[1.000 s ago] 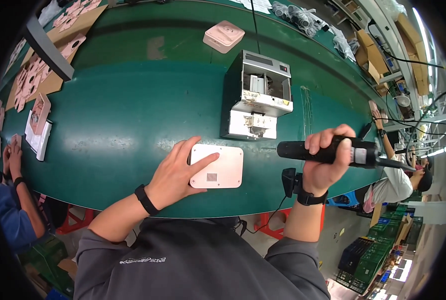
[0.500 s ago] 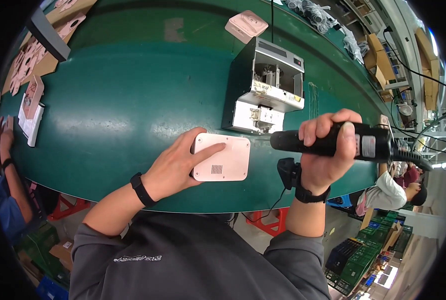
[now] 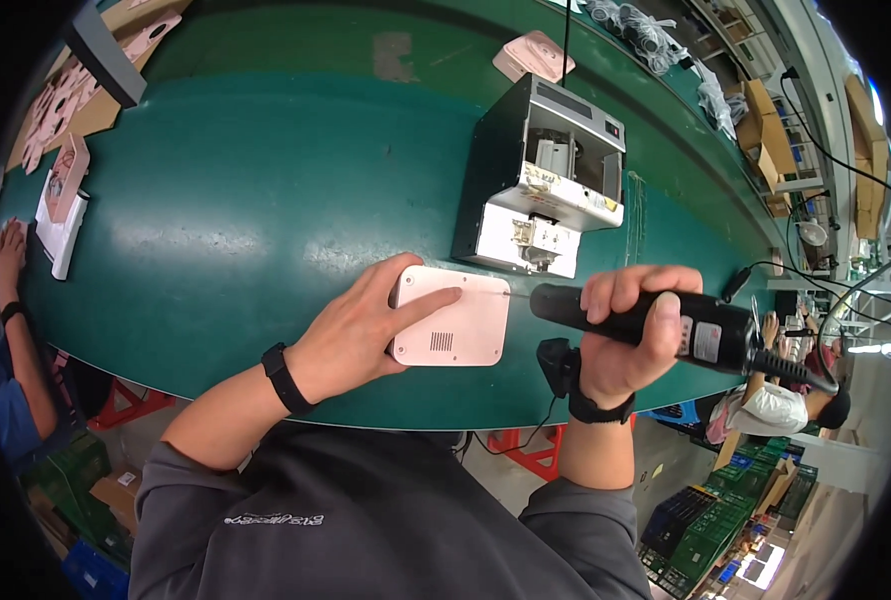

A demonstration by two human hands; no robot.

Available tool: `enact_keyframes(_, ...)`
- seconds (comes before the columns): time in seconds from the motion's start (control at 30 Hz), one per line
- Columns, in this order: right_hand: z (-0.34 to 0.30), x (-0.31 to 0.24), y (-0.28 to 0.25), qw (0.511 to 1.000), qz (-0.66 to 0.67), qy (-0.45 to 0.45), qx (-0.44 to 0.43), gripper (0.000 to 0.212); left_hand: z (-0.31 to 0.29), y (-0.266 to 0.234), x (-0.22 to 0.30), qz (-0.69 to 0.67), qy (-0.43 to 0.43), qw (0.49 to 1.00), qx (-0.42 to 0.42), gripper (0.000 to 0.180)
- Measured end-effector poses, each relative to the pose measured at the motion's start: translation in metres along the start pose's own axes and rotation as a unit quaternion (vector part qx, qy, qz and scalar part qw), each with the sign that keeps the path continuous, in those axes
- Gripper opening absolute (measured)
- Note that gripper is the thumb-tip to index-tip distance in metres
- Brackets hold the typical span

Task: The person picks up a pink electronic device and uses an electric screwdriver to drive screws into the back panel. They then set the device aside and repeat the process with several more units.

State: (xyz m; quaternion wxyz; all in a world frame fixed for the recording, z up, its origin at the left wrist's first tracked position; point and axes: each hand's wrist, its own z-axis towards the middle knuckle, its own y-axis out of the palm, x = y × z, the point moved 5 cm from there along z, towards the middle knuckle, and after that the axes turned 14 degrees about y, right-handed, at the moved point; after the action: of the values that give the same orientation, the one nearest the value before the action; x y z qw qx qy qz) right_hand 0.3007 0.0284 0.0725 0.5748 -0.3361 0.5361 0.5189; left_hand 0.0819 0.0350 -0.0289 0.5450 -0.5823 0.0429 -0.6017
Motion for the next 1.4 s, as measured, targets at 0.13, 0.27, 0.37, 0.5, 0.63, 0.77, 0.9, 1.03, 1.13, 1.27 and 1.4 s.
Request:
enact_keyframes(0.13,-0.003,0.006,-0.003,1.000,0.006,0.000,-0.011,0.026,0.000,-0.001,0.000,0.001,0.003,1.000,0.009,0.086)
enact_keyframes(0.27,-0.001,0.007,0.000,1.000,0.009,-0.002,-0.027,0.026,-0.001,-0.002,0.000,-0.001,0.004,1.000,0.015,0.085)
enact_keyframes(0.37,0.000,0.008,0.002,0.999,-0.002,-0.001,-0.035,0.027,0.000,-0.002,-0.001,-0.001,0.007,1.000,0.017,0.084)
enact_keyframes(0.5,0.004,0.009,-0.001,1.000,0.013,0.004,-0.004,0.029,0.001,-0.003,-0.001,0.007,0.008,1.000,0.015,0.084)
enact_keyframes(0.63,0.008,-0.002,-0.006,1.000,0.002,0.015,0.014,0.029,0.004,-0.003,0.001,0.010,0.015,1.000,0.005,0.085)
enact_keyframes(0.77,0.015,-0.029,-0.001,0.999,0.023,-0.046,-0.007,0.027,0.012,0.003,0.001,0.011,0.031,0.999,-0.003,0.087)
enact_keyframes(0.9,0.022,-0.033,0.007,0.997,0.010,-0.082,0.004,0.026,0.015,0.005,0.001,0.012,0.037,0.999,-0.007,0.088)
enact_keyframes(1.03,0.029,-0.022,0.011,0.999,-0.016,-0.034,0.017,0.026,0.015,0.006,0.001,0.016,0.038,0.999,0.000,0.087)
enact_keyframes(1.13,0.014,-0.023,0.016,1.000,0.007,-0.011,-0.005,0.028,0.012,0.004,0.002,0.019,0.032,0.999,0.001,0.087)
enact_keyframes(1.27,0.004,-0.021,0.028,0.999,0.018,-0.013,-0.034,0.030,0.012,0.004,0.003,0.013,0.035,0.999,-0.007,0.087)
enact_keyframes(1.4,0.007,-0.014,0.031,0.999,0.008,-0.007,-0.040,0.030,0.012,0.006,0.002,0.013,0.032,0.999,-0.008,0.086)
